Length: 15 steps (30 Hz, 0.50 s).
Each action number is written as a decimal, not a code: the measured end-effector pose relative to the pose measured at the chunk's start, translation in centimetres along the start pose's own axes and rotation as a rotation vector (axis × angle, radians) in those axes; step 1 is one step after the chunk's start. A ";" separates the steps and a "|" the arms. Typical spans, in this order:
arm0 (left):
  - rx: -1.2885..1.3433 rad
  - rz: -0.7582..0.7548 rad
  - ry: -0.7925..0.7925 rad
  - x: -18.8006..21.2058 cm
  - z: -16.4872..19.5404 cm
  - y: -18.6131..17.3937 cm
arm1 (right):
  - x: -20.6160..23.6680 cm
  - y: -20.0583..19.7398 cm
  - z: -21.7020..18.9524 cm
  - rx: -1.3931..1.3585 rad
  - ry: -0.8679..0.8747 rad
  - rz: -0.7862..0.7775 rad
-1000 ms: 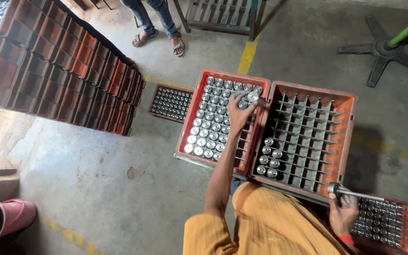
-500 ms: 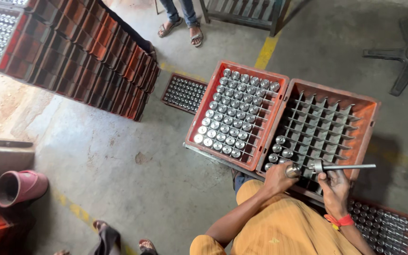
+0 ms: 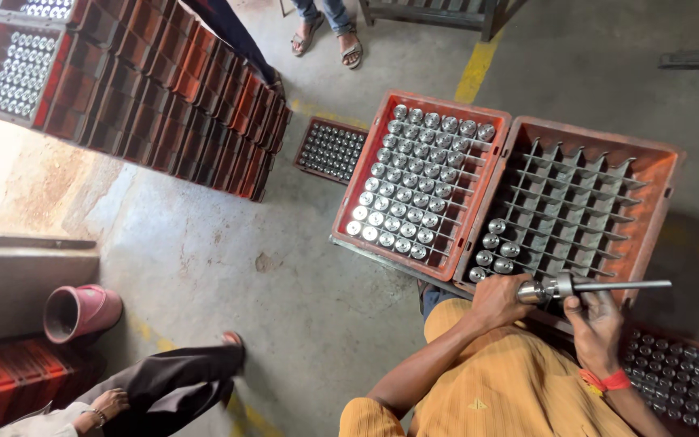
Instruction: The person picks machined metal parts one at a time from a red tray, works each part with a handheld metal tool, and places the finished part into a divided grid tray. They repeat this cycle continuously and occasionally reposition trays on the stand.
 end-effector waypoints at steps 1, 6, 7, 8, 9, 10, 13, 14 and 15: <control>0.008 0.004 0.000 -0.1 0.3 0.1 | 0.2 -0.3 -0.2 -0.004 0.006 0.036; 0.010 -0.028 -0.037 -0.5 0.9 0.5 | 0.8 0.7 -1.3 0.027 -0.024 0.016; -0.009 -0.046 -0.046 -0.6 0.9 0.5 | 0.9 1.1 -1.4 0.016 -0.048 -0.011; -0.038 -0.096 -0.034 -0.7 1.0 0.8 | 1.2 1.4 -1.5 0.004 -0.071 -0.039; -0.063 -0.149 -0.022 -0.8 1.0 1.1 | 1.6 1.4 -1.5 0.027 -0.068 -0.059; -0.088 -0.201 -0.011 -0.8 0.9 1.5 | 2.0 1.4 -1.3 0.049 -0.064 -0.080; 0.048 -0.315 0.066 -0.8 0.9 2.6 | 2.7 0.9 0.7 0.067 0.009 -0.141; 0.053 -0.339 0.045 -0.8 0.5 2.9 | 3.0 0.5 1.6 0.063 0.045 -0.157; 0.057 -0.364 0.028 -0.9 0.2 3.4 | 3.0 -0.3 2.5 0.047 0.074 -0.156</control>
Point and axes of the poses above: each hand's wrist, its own x-axis away from the middle knuckle, its own y-axis out of the palm, z = x × y, the point moved 9 cm from there along -x, towards the middle knuckle, and after that the axes turned 14 degrees about -z, right-handed, at the moved point
